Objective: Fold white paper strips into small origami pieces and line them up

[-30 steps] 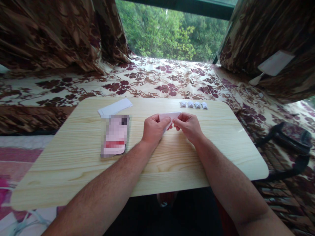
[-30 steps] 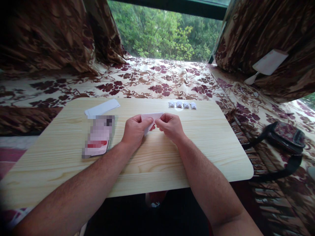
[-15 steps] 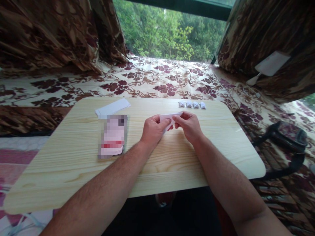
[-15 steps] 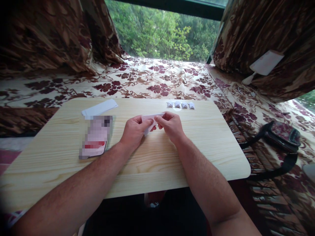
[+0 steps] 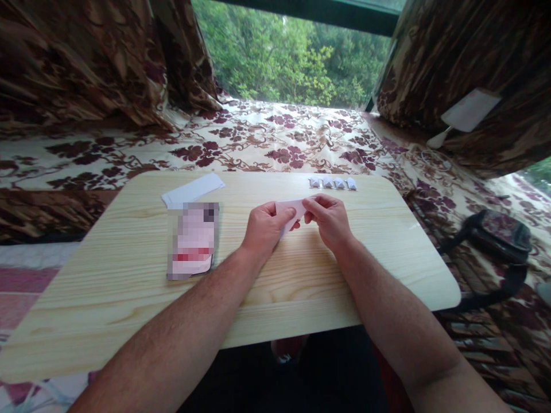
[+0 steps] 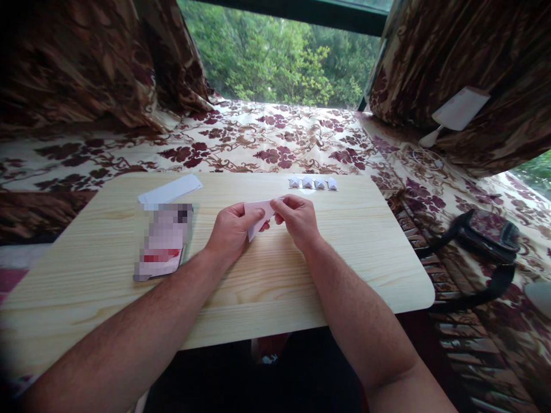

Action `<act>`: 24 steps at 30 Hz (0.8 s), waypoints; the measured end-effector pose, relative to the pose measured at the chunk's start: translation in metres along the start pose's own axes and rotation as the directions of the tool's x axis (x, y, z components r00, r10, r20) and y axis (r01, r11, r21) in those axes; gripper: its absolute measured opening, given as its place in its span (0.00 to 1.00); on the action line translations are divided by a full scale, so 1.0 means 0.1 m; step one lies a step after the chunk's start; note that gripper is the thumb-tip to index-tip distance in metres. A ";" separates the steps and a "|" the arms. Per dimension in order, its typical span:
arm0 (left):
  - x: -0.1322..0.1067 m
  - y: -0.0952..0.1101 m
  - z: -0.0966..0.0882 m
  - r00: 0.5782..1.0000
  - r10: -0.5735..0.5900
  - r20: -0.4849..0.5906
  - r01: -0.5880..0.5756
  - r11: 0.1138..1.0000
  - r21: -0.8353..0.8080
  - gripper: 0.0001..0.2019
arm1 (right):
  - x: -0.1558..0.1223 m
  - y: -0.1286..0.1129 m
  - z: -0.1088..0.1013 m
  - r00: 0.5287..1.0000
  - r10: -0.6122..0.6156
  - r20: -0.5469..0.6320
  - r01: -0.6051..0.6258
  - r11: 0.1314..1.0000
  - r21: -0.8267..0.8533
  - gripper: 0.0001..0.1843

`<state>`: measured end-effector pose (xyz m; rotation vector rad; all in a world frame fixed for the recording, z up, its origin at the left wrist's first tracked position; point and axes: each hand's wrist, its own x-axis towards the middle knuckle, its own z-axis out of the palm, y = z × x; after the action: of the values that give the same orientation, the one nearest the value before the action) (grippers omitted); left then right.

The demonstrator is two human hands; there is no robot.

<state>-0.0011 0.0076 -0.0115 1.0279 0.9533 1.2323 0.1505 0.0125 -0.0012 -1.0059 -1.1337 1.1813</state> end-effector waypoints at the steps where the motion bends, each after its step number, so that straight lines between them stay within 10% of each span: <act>1: 0.00 0.00 0.00 1.000 0.001 0.002 -0.001 1.000 -0.002 0.16 | 0.00 0.00 0.00 1.000 -0.009 -0.006 0.009 1.000 0.016 0.12; 24: -0.03 0.07 0.02 0.999 -0.023 0.023 0.019 0.989 0.145 0.13 | 0.02 -0.05 -0.07 0.996 0.073 0.051 -0.065 0.987 -0.146 0.15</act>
<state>-0.0017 0.0045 -0.0043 1.1413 1.0435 1.1430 0.1586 0.0136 0.0028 -1.1364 -1.2511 1.2021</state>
